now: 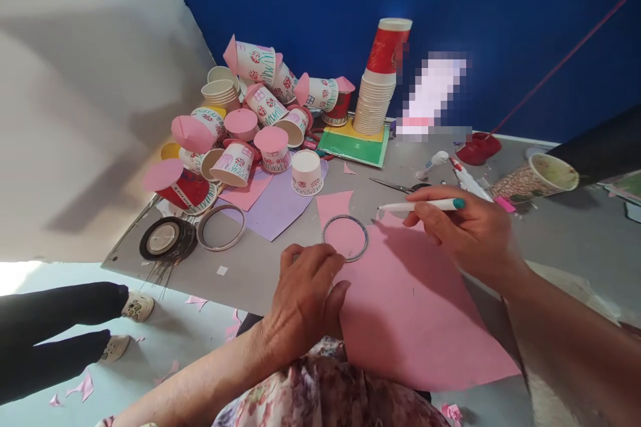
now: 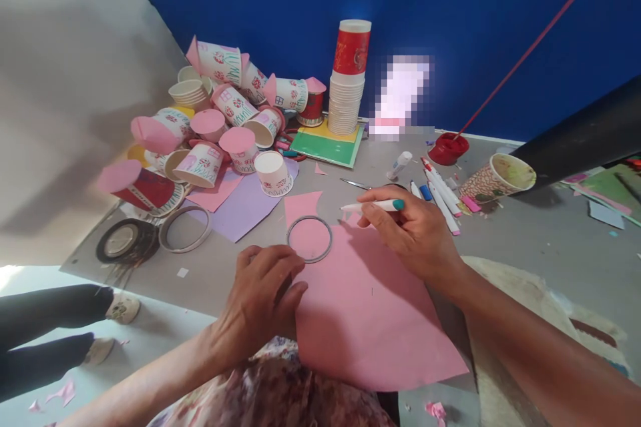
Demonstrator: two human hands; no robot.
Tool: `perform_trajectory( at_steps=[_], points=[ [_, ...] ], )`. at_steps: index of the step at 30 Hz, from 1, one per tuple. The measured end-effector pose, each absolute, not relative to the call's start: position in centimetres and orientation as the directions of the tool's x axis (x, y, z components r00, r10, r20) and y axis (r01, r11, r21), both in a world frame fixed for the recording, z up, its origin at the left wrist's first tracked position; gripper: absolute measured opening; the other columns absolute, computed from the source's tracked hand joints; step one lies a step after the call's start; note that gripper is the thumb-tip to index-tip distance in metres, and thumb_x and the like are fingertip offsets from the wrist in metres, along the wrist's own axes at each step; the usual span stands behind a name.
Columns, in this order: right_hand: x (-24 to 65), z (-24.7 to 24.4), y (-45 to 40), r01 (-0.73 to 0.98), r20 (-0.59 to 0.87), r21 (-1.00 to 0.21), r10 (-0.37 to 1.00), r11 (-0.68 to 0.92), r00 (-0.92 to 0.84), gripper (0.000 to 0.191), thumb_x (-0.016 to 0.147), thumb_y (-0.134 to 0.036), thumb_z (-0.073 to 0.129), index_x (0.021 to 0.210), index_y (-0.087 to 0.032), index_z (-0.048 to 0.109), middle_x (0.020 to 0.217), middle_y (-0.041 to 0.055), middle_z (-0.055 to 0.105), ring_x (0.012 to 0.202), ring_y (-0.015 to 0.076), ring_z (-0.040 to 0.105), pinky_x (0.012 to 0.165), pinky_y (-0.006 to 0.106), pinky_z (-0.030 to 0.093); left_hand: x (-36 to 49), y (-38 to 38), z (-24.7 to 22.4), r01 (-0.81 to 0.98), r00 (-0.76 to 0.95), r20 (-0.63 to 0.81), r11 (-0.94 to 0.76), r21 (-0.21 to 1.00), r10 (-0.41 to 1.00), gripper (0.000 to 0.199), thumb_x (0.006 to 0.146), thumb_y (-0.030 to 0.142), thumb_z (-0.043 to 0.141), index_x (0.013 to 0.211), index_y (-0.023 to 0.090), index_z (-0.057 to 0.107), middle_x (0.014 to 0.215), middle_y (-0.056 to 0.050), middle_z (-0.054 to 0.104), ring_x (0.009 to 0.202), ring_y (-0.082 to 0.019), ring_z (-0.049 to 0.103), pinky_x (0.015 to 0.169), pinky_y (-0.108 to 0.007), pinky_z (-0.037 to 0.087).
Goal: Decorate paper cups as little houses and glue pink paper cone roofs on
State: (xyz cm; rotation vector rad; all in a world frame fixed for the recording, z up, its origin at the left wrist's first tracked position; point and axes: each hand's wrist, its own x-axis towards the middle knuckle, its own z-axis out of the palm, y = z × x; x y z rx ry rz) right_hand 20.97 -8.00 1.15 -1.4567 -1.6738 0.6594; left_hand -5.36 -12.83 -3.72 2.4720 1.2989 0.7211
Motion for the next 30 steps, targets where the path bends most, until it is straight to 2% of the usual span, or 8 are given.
perform_trajectory(
  at_steps=[4,7,11,15,19,23,27,30],
  points=[
    [22.7,-1.3,-8.8,0.638,0.289,-0.73,0.957,0.247,-0.041,0.026,0.102,-0.04,0.055,0.118,-0.025,0.069,0.078,0.0006,0.078,0.046,0.0124,0.059,0.053,0.027,0.05,-4.6,-10.9,-3.3,0.787,0.424,0.314,-0.517,0.336,0.849,0.06,0.086,0.034,0.073,0.139,0.015,0.051,0.139,-0.02,0.059,0.124,-0.035,0.055,0.1,-0.049,0.038],
    [23.2,-2.8,-9.0,0.769,0.429,-0.455,0.867,0.449,-0.252,0.028,0.103,-0.035,0.051,0.12,-0.024,0.07,0.088,0.0047,0.081,0.068,0.0186,0.074,0.064,0.029,0.053,-3.7,-9.7,-2.8,0.819,0.46,0.236,-0.512,0.259,0.856,0.083,0.083,0.037,0.077,0.152,0.013,0.037,0.142,-0.02,0.059,0.129,-0.038,0.051,0.103,-0.053,0.037],
    [23.0,-3.8,-9.3,0.822,0.403,-0.098,0.778,0.561,-0.483,0.025,0.103,-0.028,0.051,0.11,-0.022,0.073,0.089,0.0074,0.08,0.073,0.0198,0.073,0.062,0.029,0.044,-4.3,-9.5,-2.1,0.849,0.407,0.22,-0.456,0.269,0.887,0.082,0.082,0.036,0.077,0.15,0.015,0.037,0.131,-0.016,0.066,0.121,-0.036,0.058,0.102,-0.054,0.04],
    [23.1,-3.7,-9.8,0.818,0.305,-0.047,0.788,0.574,-0.535,0.023,0.1,-0.017,0.051,0.107,-0.021,0.072,0.086,0.0061,0.076,0.072,0.0175,0.067,0.059,0.028,0.035,-7.6,-10.1,-1.6,0.911,0.275,0.359,-0.361,0.2,0.892,0.078,0.083,0.044,0.074,0.148,0.019,0.04,0.13,-0.018,0.065,0.12,-0.04,0.058,0.102,-0.058,0.04],
    [23.2,-3.4,-9.9,0.819,0.283,-0.019,0.789,0.573,-0.546,0.021,0.1,-0.014,0.051,0.106,-0.019,0.07,0.091,0.0073,0.073,0.079,0.0191,0.064,0.064,0.031,0.037,-9.9,-10.8,-1.5,0.953,0.211,0.312,-0.265,0.144,0.927,0.066,0.089,0.04,0.067,0.148,0.021,0.042,0.141,-0.02,0.057,0.132,-0.043,0.05,0.105,-0.065,0.039],
    [23.0,-3.2,-9.7,0.861,0.248,-0.036,0.839,0.508,-0.485,0.014,0.101,-0.019,0.054,0.101,-0.019,0.068,0.091,0.0069,0.068,0.086,0.0212,0.062,0.069,0.031,0.039,-9.4,-12.6,-1.8,0.878,0.105,0.287,-0.224,0.422,0.952,0.047,0.092,0.039,0.064,0.136,0.023,0.056,0.143,-0.017,0.054,0.131,-0.038,0.054,0.107,-0.062,0.045],
    [22.9,-3.3,-9.5,0.867,0.233,-0.088,0.856,0.491,-0.461,0.013,0.102,-0.018,0.053,0.101,-0.02,0.066,0.093,0.007,0.068,0.09,0.0214,0.062,0.08,0.032,0.043,-8.5,-14.3,-2.2,0.4,0.167,-0.097,0.022,0.916,0.981,0.052,0.091,0.047,0.068,0.136,0.023,0.057,0.136,-0.016,0.066,0.122,-0.031,0.067,0.101,-0.049,0.057],
    [23.0,-3.7,-9.5,0.875,0.251,-0.112,0.865,0.471,-0.434,0.017,0.104,-0.018,0.05,0.103,-0.019,0.067,0.094,0.0072,0.069,0.088,0.0214,0.063,0.084,0.034,0.044,-8.0,-14.4,-1.9,0.092,0.181,-0.254,0.241,0.966,0.95,0.053,0.087,0.046,0.074,0.133,0.021,0.06,0.142,-0.017,0.064,0.132,-0.032,0.063,0.109,-0.049,0.054]
  ],
)
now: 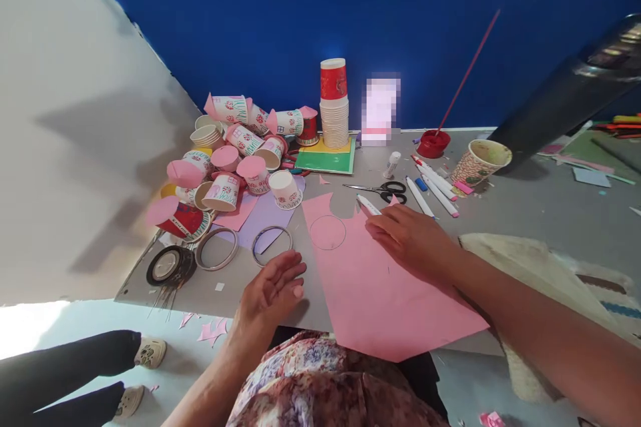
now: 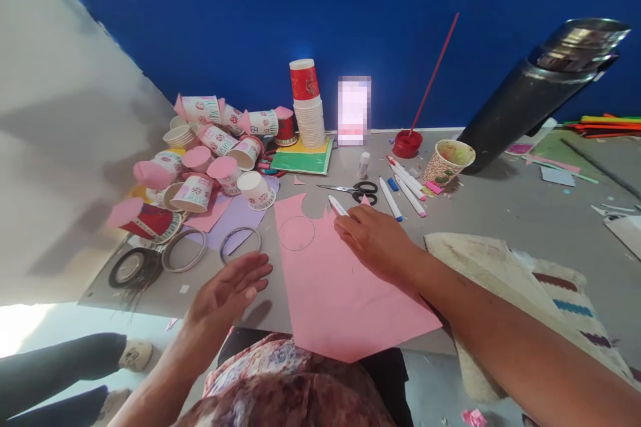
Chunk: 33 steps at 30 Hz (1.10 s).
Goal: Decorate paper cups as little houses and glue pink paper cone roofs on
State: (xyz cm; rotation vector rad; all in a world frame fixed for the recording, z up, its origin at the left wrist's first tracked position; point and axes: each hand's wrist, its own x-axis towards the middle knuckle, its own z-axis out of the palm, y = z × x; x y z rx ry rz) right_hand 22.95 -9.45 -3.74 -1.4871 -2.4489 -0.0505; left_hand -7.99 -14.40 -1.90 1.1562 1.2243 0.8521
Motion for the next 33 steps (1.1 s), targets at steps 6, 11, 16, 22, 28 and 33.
perform_trajectory(
  at_steps=[6,11,16,22,28,33],
  points=[
    [22.9,-4.5,-9.1,0.841,0.295,-0.271,0.872,0.468,-0.39,0.016,0.104,-0.024,0.051,0.102,-0.02,0.067,0.094,0.0059,0.073,0.086,0.0224,0.066,0.074,0.033,0.045,-7.0,-12.9,-0.9,-0.13,0.158,-0.399,0.42,0.898,0.903,0.06,0.074,0.042,0.086,0.125,0.02,0.064,0.142,-0.017,0.065,0.132,-0.033,0.062,0.113,-0.05,0.048],
    [23.4,-3.8,-8.8,0.751,0.405,-0.505,0.885,0.425,-0.229,0.009,0.096,-0.019,0.058,0.094,-0.022,0.065,0.089,0.0032,0.073,0.081,0.0194,0.066,0.073,0.031,0.047,-5.7,-11.1,-1.4,-0.168,0.15,-0.42,0.442,0.881,0.895,0.062,0.069,0.036,0.091,0.124,0.023,0.064,0.139,-0.015,0.065,0.121,-0.029,0.067,0.099,-0.04,0.054],
    [23.8,-3.3,-8.5,0.658,0.494,-0.613,0.862,0.437,-0.113,0.007,0.092,-0.019,0.06,0.095,-0.023,0.064,0.088,0.0016,0.072,0.077,0.0171,0.067,0.073,0.029,0.05,-3.9,-8.4,-1.4,-0.106,0.227,-0.303,0.333,0.937,0.926,0.063,0.073,0.033,0.087,0.129,0.021,0.061,0.126,-0.013,0.071,0.099,-0.023,0.072,0.079,-0.032,0.055],
    [25.6,-2.0,-8.1,0.678,0.553,-0.55,0.821,0.487,-0.14,0.022,0.1,-0.037,0.056,0.112,-0.022,0.065,0.097,0.0064,0.073,0.086,0.0201,0.067,0.076,0.032,0.051,-2.7,-6.0,0.9,-0.018,0.304,-0.339,0.361,0.932,0.891,0.055,0.064,0.025,0.085,0.116,0.015,0.068,0.105,-0.013,0.079,0.091,-0.03,0.076,0.076,-0.037,0.06],
    [26.1,-2.2,-7.8,0.859,0.241,-0.372,0.93,0.352,-0.277,0.025,0.104,-0.029,0.049,0.113,-0.022,0.071,0.108,0.0098,0.073,0.106,0.0267,0.065,0.084,0.037,0.049,-6.3,-4.6,4.1,0.135,0.141,-0.35,0.332,0.934,0.926,0.06,0.058,0.028,0.084,0.115,0.017,0.068,0.081,-0.007,0.079,0.059,-0.027,0.072,0.054,-0.034,0.058],
    [25.3,-2.8,-7.7,0.915,0.13,-0.214,0.938,0.343,-0.321,0.018,0.098,-0.032,0.062,0.101,-0.021,0.076,0.112,0.011,0.072,0.106,0.0296,0.063,0.082,0.038,0.048,-7.9,-4.9,4.1,0.114,0.105,-0.363,0.352,0.929,0.926,0.06,0.058,0.031,0.085,0.114,0.018,0.069,0.077,-0.006,0.079,0.063,-0.029,0.074,0.054,-0.033,0.059]
  ],
)
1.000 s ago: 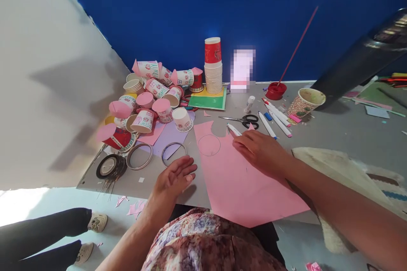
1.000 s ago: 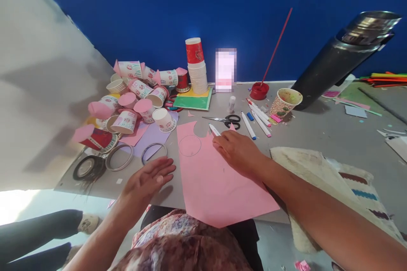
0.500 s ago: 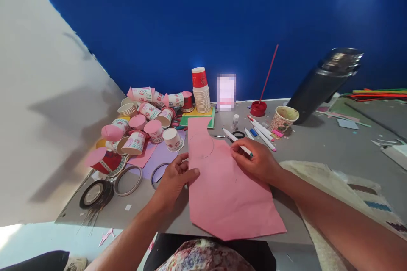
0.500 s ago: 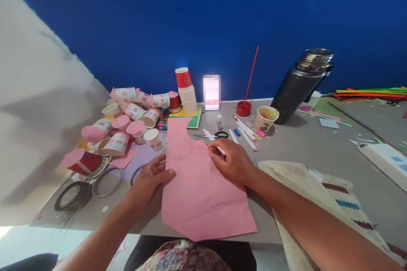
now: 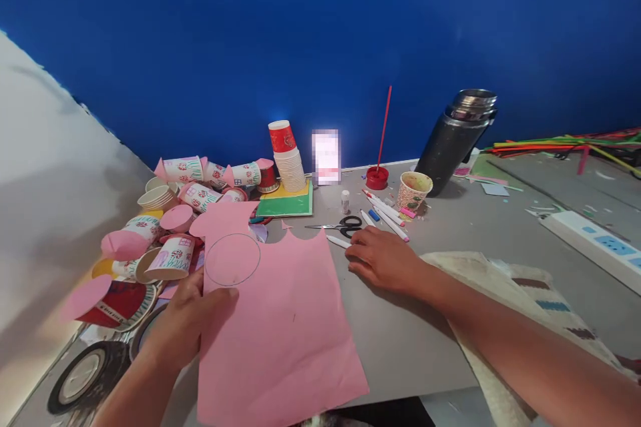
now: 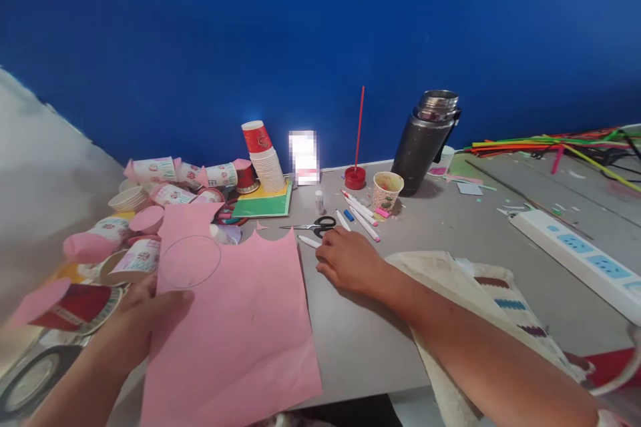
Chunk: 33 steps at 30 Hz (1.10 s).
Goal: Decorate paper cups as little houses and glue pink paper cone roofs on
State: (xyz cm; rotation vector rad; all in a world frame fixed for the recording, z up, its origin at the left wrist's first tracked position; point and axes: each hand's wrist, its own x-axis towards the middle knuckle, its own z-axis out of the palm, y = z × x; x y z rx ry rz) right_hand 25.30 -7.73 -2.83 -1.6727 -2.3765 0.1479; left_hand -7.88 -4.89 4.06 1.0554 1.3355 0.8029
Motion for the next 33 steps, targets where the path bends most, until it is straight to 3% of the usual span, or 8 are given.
perform_trajectory(
  at_steps=[5,10,16,22,25,29,31,33],
  points=[
    [26.1,-2.1,-6.6,0.952,0.15,-0.266,0.982,0.151,-0.113,0.027,0.106,-0.028,0.047,0.106,-0.02,0.073,0.116,0.0094,0.074,0.111,0.0231,0.066,0.093,0.033,0.048,-6.1,-4.3,3.0,0.069,0.29,-0.361,0.357,0.932,0.887,0.053,0.056,0.027,0.086,0.106,0.017,0.071,0.083,-0.008,0.079,0.068,-0.029,0.075,0.063,-0.036,0.061],
    [27.2,-1.3,-4.4,0.97,0.073,-0.212,0.991,0.122,-0.108,0.026,0.1,-0.018,0.053,0.122,-0.014,0.068,0.128,0.0163,0.068,0.124,0.0296,0.06,0.095,0.035,0.046,-3.4,-2.9,2.9,0.179,0.44,-0.363,0.315,0.932,0.822,0.04,0.058,0.021,0.079,0.097,0.017,0.068,0.087,-0.006,0.077,0.073,-0.026,0.073,0.063,-0.033,0.057],
    [26.8,0.1,-2.0,0.972,-0.076,-0.161,0.98,0.171,-0.185,0.01,0.089,-0.016,0.065,0.093,-0.018,0.074,0.104,0.0123,0.074,0.101,0.0281,0.068,0.072,0.03,0.042,-2.3,-2.0,3.0,0.169,0.486,-0.304,0.253,0.953,0.819,0.038,0.058,0.023,0.076,0.094,0.015,0.07,0.085,-0.006,0.076,0.072,-0.023,0.07,0.066,-0.033,0.055],
    [27.2,0.1,-3.0,0.975,0.009,-0.195,0.995,0.104,-0.104,0.01,0.087,-0.018,0.061,0.082,-0.018,0.07,0.09,0.0115,0.075,0.079,0.0252,0.068,0.062,0.03,0.036,-3.3,-1.7,3.4,0.114,0.554,-0.257,0.234,0.966,0.792,0.04,0.061,0.021,0.076,0.101,0.016,0.071,0.09,-0.005,0.078,0.076,-0.022,0.071,0.067,-0.03,0.055],
    [28.2,0.7,-4.4,0.947,0.077,-0.315,0.996,0.059,-0.036,0.021,0.095,-0.027,0.054,0.099,-0.019,0.073,0.09,0.0104,0.076,0.071,0.0212,0.066,0.059,0.029,0.04,-3.7,-1.4,2.6,0.059,0.621,-0.204,0.215,0.975,0.757,0.037,0.063,0.022,0.078,0.099,0.016,0.072,0.093,-0.007,0.078,0.082,-0.024,0.072,0.071,-0.031,0.056],
    [29.5,1.5,-5.7,0.395,0.091,-0.916,0.995,0.066,0.045,0.039,0.086,-0.049,0.07,0.111,-0.02,0.073,0.098,0.0095,0.075,0.058,0.0122,0.055,0.05,0.027,0.038,-3.7,-1.3,1.4,0.02,0.615,-0.191,0.227,0.974,0.765,0.034,0.061,0.02,0.081,0.094,0.015,0.073,0.092,-0.008,0.078,0.081,-0.024,0.072,0.07,-0.03,0.056],
    [29.6,1.2,-6.1,0.131,0.066,-0.99,0.997,0.061,0.039,0.045,0.073,-0.052,0.082,0.103,-0.019,0.074,0.093,0.0086,0.073,0.057,0.0108,0.049,0.047,0.026,0.033,-3.7,-1.5,1.1,-0.007,0.605,-0.191,0.245,0.97,0.773,0.035,0.06,0.019,0.082,0.093,0.015,0.074,0.091,-0.007,0.077,0.078,-0.023,0.071,0.069,-0.03,0.056],
    [29.3,0.4,-6.5,0.04,0.025,-0.999,1.0,0.026,-0.017,0.044,0.069,-0.055,0.085,0.09,-0.019,0.072,0.08,0.0057,0.069,0.056,0.0105,0.045,0.048,0.026,0.032,-3.9,-1.6,1.0,-0.052,0.62,-0.185,0.276,0.96,0.762,0.038,0.058,0.02,0.084,0.093,0.014,0.074,0.088,-0.007,0.077,0.075,-0.022,0.07,0.068,-0.03,0.056]
  ],
)
